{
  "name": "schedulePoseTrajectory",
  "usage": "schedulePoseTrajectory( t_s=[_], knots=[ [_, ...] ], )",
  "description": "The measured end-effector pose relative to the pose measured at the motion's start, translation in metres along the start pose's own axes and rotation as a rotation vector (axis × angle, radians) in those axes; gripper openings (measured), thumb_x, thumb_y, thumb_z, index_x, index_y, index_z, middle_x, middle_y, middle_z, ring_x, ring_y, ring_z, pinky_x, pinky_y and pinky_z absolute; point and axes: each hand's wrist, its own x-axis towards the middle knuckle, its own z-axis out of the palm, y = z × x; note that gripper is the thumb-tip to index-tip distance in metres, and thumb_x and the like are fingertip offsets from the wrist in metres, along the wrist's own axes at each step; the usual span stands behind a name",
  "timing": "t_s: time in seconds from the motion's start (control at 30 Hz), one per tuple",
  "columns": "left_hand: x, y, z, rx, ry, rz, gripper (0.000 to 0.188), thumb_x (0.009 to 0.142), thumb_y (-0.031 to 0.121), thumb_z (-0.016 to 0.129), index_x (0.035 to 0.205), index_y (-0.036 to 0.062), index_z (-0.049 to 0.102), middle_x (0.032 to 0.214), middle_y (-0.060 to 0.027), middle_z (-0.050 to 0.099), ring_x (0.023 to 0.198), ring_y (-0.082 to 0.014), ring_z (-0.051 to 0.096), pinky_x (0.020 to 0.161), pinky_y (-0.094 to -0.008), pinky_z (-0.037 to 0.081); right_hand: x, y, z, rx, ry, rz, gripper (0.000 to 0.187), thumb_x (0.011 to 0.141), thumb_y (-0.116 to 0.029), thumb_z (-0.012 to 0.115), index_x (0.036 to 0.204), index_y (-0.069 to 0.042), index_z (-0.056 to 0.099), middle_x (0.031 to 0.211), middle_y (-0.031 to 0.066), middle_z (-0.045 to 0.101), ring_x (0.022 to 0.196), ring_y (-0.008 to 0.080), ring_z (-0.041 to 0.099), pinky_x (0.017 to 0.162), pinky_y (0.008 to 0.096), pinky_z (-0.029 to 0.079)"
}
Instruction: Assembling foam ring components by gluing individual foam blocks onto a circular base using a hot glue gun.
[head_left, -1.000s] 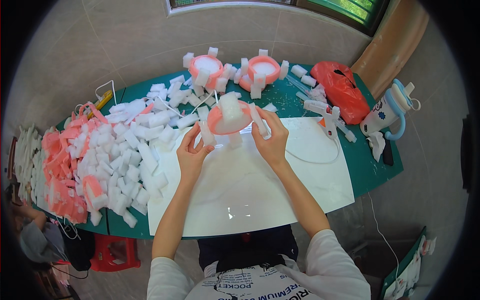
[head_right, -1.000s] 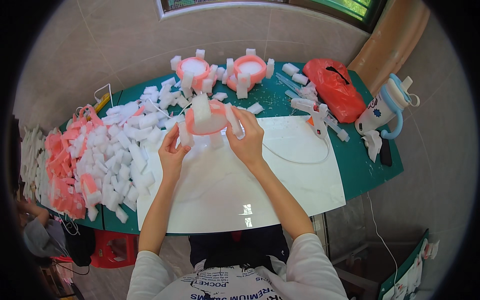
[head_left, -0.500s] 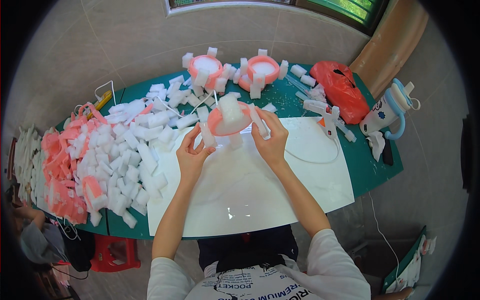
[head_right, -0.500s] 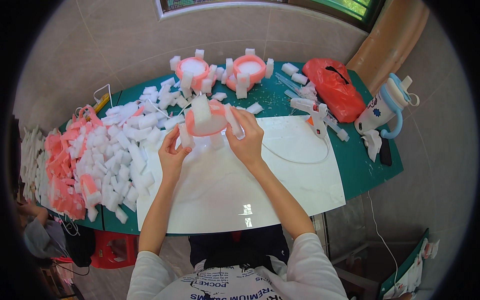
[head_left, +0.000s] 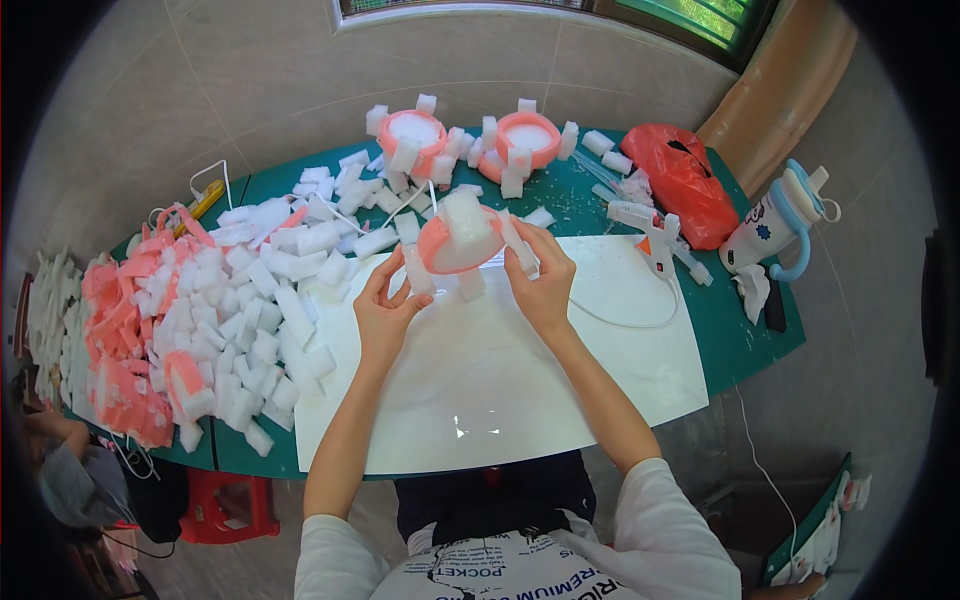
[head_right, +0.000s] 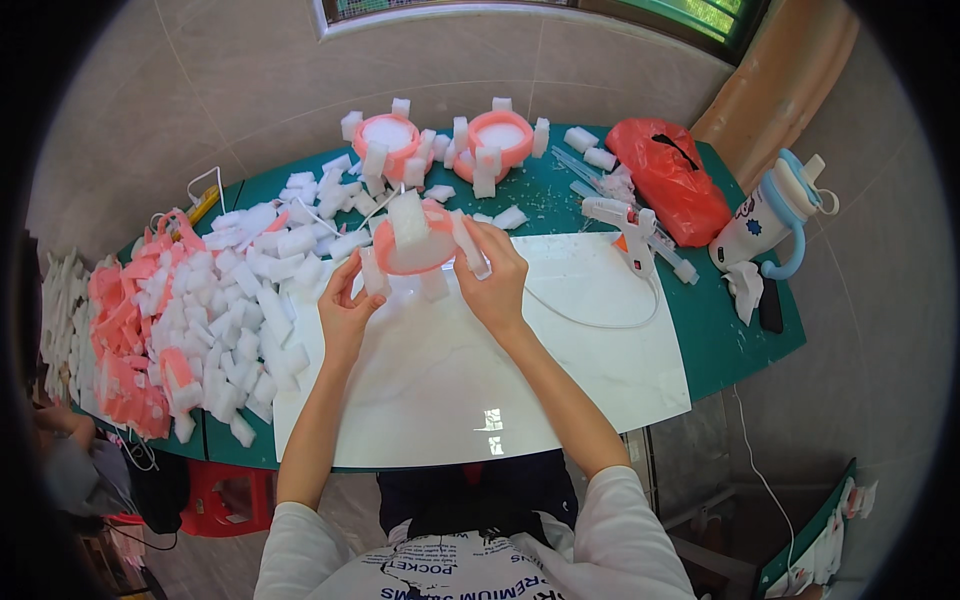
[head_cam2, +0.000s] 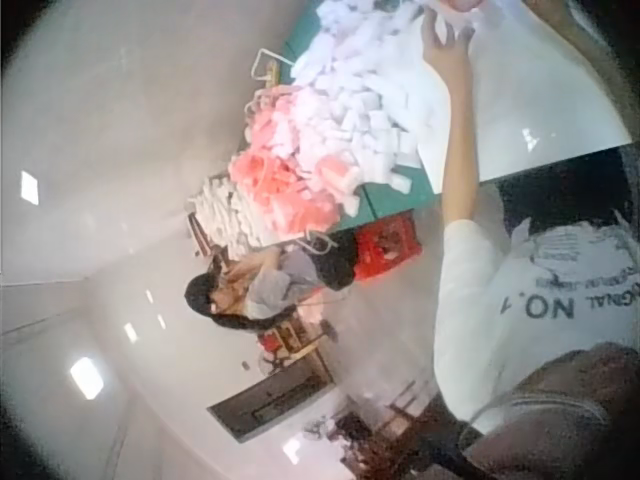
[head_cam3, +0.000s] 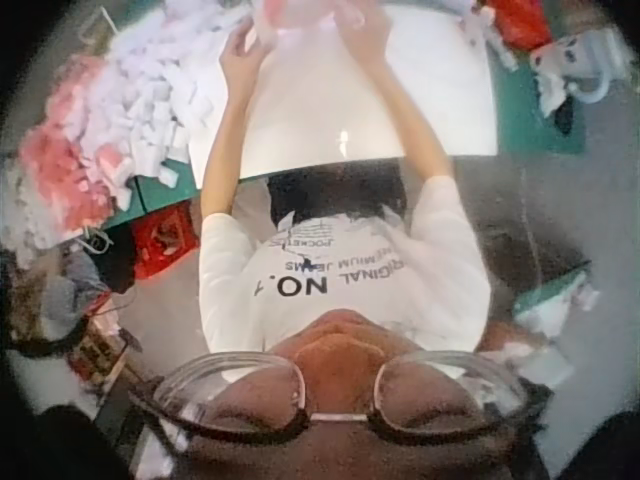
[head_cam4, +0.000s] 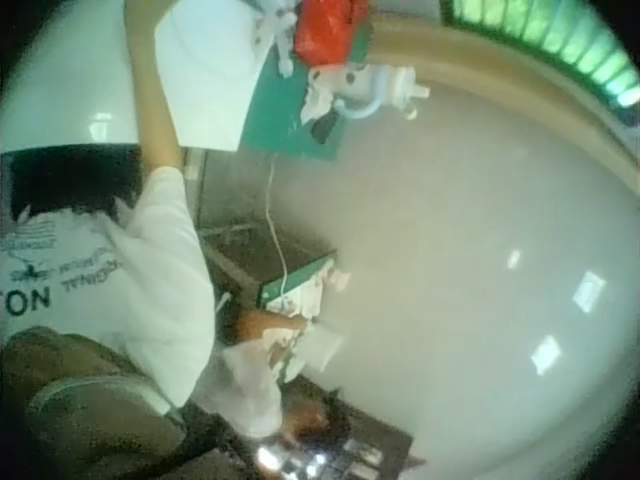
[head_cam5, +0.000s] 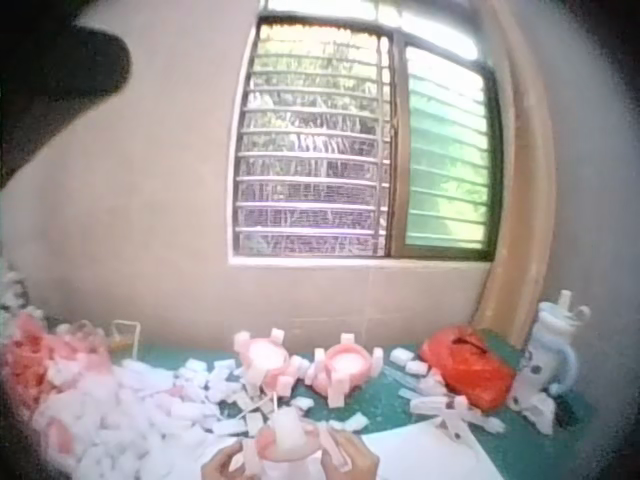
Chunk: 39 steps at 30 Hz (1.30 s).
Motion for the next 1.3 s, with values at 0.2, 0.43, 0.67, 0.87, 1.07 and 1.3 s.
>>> schedulePoseTrajectory(
  t_s=[0.2,0.43,0.67,0.87,1.07,1.3],
  knots=[
    [0.0,-0.002,0.002,-0.006,-0.006,-0.027,0.063,0.067,-0.009,0.071,0.124,-0.0057,0.044,0.129,-0.0161,0.043,0.123,-0.0231,0.04,0.1,-0.038,0.041,0.002,-0.001,-0.001,-0.037,0.009,-0.005,0.04,0.069,0.0,0.063,0.108,0.001,0.059,0.103,0.0164,0.06,0.093,0.0292,0.059,0.08,0.0327,0.047],
    [0.008,-0.002,-0.004,0.199,-0.007,-0.064,0.058,0.075,0.001,0.066,0.128,-0.0044,0.041,0.129,-0.0153,0.045,0.123,-0.0219,0.041,0.098,-0.031,0.038,-0.002,0.004,0.004,-0.118,-0.045,-0.03,0.045,0.071,-0.007,0.067,0.113,0.003,0.054,0.103,0.0173,0.055,0.095,0.0321,0.053,0.081,0.0359,0.045],
    [0.009,-0.008,-0.007,0.118,0.033,-0.075,0.054,0.081,0.006,0.062,0.129,-0.0039,0.04,0.13,-0.0155,0.044,0.122,-0.0199,0.041,0.102,-0.0296,0.031,-0.006,-0.01,0.005,-0.143,-0.094,-0.2,0.062,0.068,-0.013,0.07,0.121,0.006,0.043,0.116,0.0221,0.044,0.106,0.0372,0.044,0.089,0.0412,0.04],
    [0.009,-0.017,-0.013,0.054,0.073,-0.152,0.051,0.084,0.011,0.059,0.129,-0.0012,0.038,0.127,-0.0112,0.047,0.119,-0.0171,0.044,0.097,-0.0273,0.035,-0.011,-0.024,0.008,-0.175,-0.106,-0.341,0.07,0.064,-0.014,0.071,0.123,0.005,0.041,0.116,0.0227,0.041,0.109,0.0389,0.041,0.092,0.0431,0.037],
    [0.01,-0.022,-0.012,-0.066,0.072,-0.165,0.049,0.087,0.014,0.058,0.129,0.0012,0.037,0.13,-0.0083,0.046,0.116,-0.0151,0.046,0.094,-0.0264,0.038,-0.018,-0.035,0.011,-0.252,-0.113,-0.368,0.075,0.059,-0.016,0.072,0.124,0.005,0.042,0.118,0.0201,0.041,0.108,0.0357,0.042,0.092,0.0412,0.038],
    [0.01,-0.022,-0.011,-0.035,0.103,-0.159,0.051,0.086,0.011,0.059,0.129,0.0002,0.036,0.133,-0.0099,0.042,0.119,-0.0173,0.044,0.095,-0.0284,0.038,-0.02,-0.034,0.012,-0.287,-0.112,-0.383,0.076,0.058,-0.017,0.073,0.124,0.006,0.042,0.119,0.0208,0.041,0.111,0.0352,0.041,0.094,0.0411,0.037]
  ],
)
